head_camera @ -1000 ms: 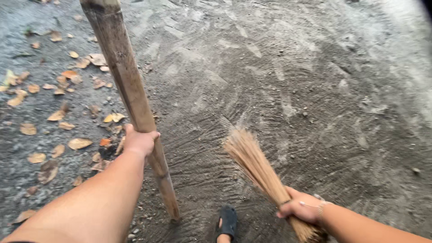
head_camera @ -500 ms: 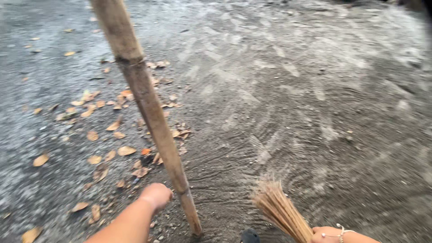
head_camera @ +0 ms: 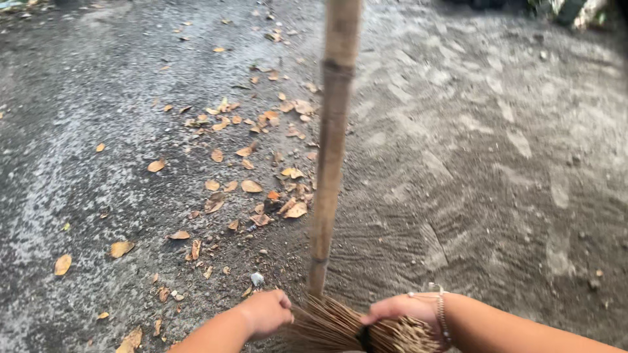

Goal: The person sweeps dirt and leaves on the ground using a handheld broom and adjusts the broom bristles by hand.

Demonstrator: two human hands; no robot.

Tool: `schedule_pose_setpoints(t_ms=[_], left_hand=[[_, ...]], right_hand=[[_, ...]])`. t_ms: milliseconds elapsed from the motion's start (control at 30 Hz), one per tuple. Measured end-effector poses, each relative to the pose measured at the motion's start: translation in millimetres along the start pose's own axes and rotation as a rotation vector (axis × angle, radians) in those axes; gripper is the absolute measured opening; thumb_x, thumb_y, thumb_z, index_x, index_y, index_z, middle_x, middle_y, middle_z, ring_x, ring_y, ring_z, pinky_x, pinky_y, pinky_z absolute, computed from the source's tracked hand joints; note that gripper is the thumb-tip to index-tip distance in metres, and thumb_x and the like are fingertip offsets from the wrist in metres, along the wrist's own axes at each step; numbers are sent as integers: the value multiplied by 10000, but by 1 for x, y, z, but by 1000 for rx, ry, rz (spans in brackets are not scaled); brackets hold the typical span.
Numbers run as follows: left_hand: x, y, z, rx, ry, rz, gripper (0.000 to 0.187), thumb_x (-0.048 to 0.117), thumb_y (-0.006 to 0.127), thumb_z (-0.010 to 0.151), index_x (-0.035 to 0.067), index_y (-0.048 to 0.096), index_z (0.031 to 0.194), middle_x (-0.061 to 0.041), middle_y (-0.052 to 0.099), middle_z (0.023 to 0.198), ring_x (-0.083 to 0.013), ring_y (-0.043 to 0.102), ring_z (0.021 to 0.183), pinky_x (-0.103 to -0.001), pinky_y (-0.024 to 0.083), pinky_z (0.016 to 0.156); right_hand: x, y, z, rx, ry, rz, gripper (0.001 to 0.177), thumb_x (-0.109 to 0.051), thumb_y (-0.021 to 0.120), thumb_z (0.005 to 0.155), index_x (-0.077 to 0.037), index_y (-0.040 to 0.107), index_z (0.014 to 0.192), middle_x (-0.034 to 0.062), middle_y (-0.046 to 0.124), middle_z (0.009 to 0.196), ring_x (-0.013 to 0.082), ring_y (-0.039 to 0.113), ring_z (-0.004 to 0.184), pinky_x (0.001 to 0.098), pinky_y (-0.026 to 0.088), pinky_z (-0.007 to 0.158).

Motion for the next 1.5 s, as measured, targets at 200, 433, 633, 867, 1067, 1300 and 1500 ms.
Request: schedule_pose_setpoints(t_ms=[200,433,633,867,1067,1300,1500], left_hand=[[-91,-25,-26,41,83,-40,523,409,772,827,143,616,1250,-67,723,1180,-223,695,1111,-326,542,975],[-183,-82,-111,-189,-257,-709,605,637,602,932,110,685,1215,-139,628,1317,-290,649,1004,-506,599,786],[-202,-78,-180,-157,-326,-1109,737,665,548,889,207,525,1466,-87,427,1554,-403,504,1311,-589,558,911],[-151,-35,-184,-86,-262,-1427,1004,552,706,787,224,166,1567,-120,549,1458,-354,612,1232,-580,538,841],[-149,21,-55,-311,-207,-1598,726,416,708,814,137,425,1421,-120,639,1212,-261,677,975,-475,592,712],[-187,41,-72,94,-478,-1774,444,234,570,870,215,489,1306,-78,629,1113,-213,651,944,-438,558,685],[-162,33,-139,452,-350,-1899,814,218,742,940,438,200,1505,-104,558,1396,-233,612,1244,-403,543,1024]], right_hand=[[-55,93,29,-18,74,178,377,-460,792,851,-107,784,983,52,755,813,197,677,628,336,564,588],[-113,256,103,-139,24,82,503,-511,754,869,-39,745,1043,118,747,862,241,711,690,373,588,626],[-131,327,159,-164,18,121,456,-400,697,867,-11,707,1105,160,758,871,306,737,734,430,614,660],[-124,316,214,-23,-115,201,333,-295,607,899,-24,699,1070,158,756,912,301,741,777,464,605,698],[-107,257,250,61,-162,513,355,-347,495,922,-59,671,1033,153,754,934,293,750,804,490,637,724],[-134,291,301,-121,131,317,320,-310,554,901,-69,657,1083,158,736,995,303,737,830,520,631,720],[-141,310,283,-210,72,-7,740,-125,682,745,-192,477,1452,137,673,1126,248,707,947,434,617,783]])
Point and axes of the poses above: each hand's wrist, its own z-axis towards the middle knuckle, its own y-axis out of the palm, x = y × z, the point moved 2 cm from there along z, towards the middle knuckle
